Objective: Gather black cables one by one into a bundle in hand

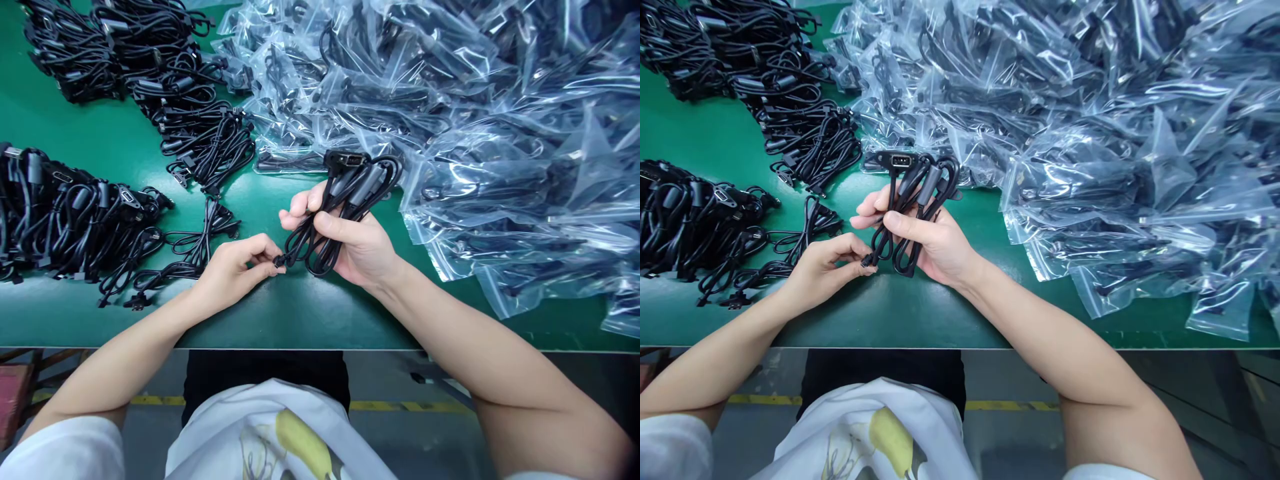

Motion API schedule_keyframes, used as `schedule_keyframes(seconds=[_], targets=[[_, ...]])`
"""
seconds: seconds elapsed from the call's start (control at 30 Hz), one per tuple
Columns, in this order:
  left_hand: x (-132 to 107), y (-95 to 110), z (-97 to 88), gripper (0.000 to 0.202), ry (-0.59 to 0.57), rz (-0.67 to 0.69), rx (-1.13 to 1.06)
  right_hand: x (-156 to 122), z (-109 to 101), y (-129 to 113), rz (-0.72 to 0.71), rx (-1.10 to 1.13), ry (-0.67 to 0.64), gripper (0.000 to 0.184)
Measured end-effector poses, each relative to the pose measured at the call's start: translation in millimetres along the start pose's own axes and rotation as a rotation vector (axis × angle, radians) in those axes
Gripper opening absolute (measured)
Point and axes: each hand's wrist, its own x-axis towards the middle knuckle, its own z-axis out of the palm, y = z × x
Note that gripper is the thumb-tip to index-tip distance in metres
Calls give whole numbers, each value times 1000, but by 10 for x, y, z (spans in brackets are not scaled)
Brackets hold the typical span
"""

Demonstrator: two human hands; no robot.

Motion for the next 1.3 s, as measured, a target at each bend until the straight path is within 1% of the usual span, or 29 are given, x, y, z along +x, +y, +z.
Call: schedule_keyframes(seconds=[0.13, 0.23, 0.33, 0.4, 0.53, 0.67, 0.83, 1.03, 1.1, 1.13, 1.17, 1.2, 1.23, 1.3], targets=[[-8, -28, 2, 4, 14, 23, 73, -5, -2, -3, 24, -25, 25, 29], [-4, -37, -2, 4, 21, 43, 123, -11, 15, -9, 28, -6, -10, 29], [7, -27, -3, 7, 18, 50, 120, -17, 31, -14, 20, 25, -41, 25], [11, -13, 1, 9, 24, 36, 99, -15, 32, -13, 24, 17, -22, 26], [14, 14, 11, 13, 56, 30, 45, 14, 11, 2, 34, 1, 63, 29], [12, 35, 7, 11, 74, 43, 21, 46, -14, 26, 24, 69, 65, 26], [-1, 31, -14, 8, 60, 41, 33, 46, -29, 50, 12, 72, 53, 24], [7, 21, 12, 10, 41, 10, 45, 57, -30, 44, 46, 54, 74, 29], [19, 72, -37, 12, -16, 6, 41, 61, -21, 35, 60, 67, 64, 29], [21, 107, -94, 13, -53, 0, 40, 61, -15, 31, 68, 75, 58, 29], [17, 144, -172, 14, -65, -9, 44, 60, -9, 29, 79, 85, 55, 29], [6, 177, -269, 16, -26, -25, 58, 58, -3, 29, 94, 92, 52, 28], [-11, 201, -378, 18, 69, -45, 89, 56, 3, 32, 114, 95, 50, 27], [-58, 206, -589, 21, 346, -100, 213, 47, 17, 44, 168, 77, 45, 25]])
